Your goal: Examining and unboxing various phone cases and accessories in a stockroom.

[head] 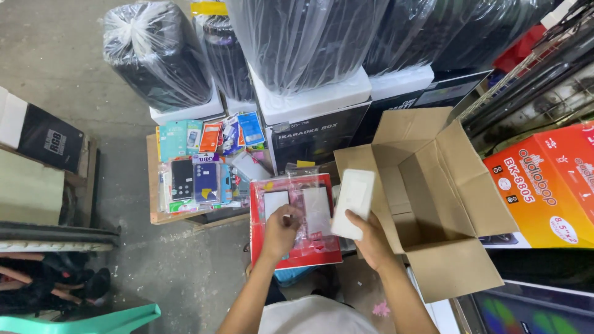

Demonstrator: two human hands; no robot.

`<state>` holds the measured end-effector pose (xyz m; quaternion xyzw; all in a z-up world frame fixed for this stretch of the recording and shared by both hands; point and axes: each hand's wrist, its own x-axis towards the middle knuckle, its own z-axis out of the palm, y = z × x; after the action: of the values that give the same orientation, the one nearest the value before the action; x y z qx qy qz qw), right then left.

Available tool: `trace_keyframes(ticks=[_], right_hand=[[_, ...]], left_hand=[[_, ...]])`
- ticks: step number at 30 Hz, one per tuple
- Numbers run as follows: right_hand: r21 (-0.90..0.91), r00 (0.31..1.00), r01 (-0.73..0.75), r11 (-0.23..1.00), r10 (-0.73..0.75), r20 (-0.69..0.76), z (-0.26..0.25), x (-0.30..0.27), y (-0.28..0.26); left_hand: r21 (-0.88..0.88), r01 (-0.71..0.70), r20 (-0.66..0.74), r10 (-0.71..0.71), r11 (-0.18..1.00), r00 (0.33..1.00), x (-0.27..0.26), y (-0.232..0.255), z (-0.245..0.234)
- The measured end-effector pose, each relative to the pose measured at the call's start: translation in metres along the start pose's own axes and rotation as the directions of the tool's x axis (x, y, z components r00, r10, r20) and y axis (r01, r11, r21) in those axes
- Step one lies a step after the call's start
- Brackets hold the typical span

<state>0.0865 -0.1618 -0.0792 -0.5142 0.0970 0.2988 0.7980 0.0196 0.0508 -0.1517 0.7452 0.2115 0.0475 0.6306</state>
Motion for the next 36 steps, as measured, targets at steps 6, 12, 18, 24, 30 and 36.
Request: trace_keyframes(ticks=[6, 12, 18, 24, 30, 36], right_hand=[[-0.552, 0.969, 0.209, 0.807, -0.248, 0.003, -0.014, 0.034, 0.032], [-0.606, 0.923, 0.306, 0.734, -0.385, -0.001, -0.005, 0.049, 0.055], [-0.955, 0.833, 0.233, 0.181, -0.544, 0.100, -0.029, 0.077, 0.101], [-0.956, 0.781, 0.280, 0.084, -0.599, 0.176, -0.001, 0.044, 0.074], [-0.911, 0.774, 0.377, 0.164, -0.596, 0.213, -0.001, 0.044, 0.070], [-0.868, 0.767, 0.460, 0.186, -0.575, 0.284, -0.007, 0.045, 0.066]], left_hand=[[0.234, -0.143, -0.071, 0.163, 0.962, 0.984, 0.014, -0.013, 0.017], [0.379, 0.002, -0.072, 0.028, 0.925, 0.997, 0.003, 0.031, 0.017], [0.437, -0.002, -0.060, 0.032, 0.899, 0.998, 0.006, 0.018, 0.023], [0.510, -0.060, -0.069, 0.110, 0.858, 0.992, 0.006, 0.015, 0.029], [0.659, -0.048, 0.023, 0.044, 0.751, 0.999, 0.013, 0.007, 0.029], [0.629, -0.008, -0.035, 0.038, 0.778, 0.999, -0.016, 0.068, 0.015]])
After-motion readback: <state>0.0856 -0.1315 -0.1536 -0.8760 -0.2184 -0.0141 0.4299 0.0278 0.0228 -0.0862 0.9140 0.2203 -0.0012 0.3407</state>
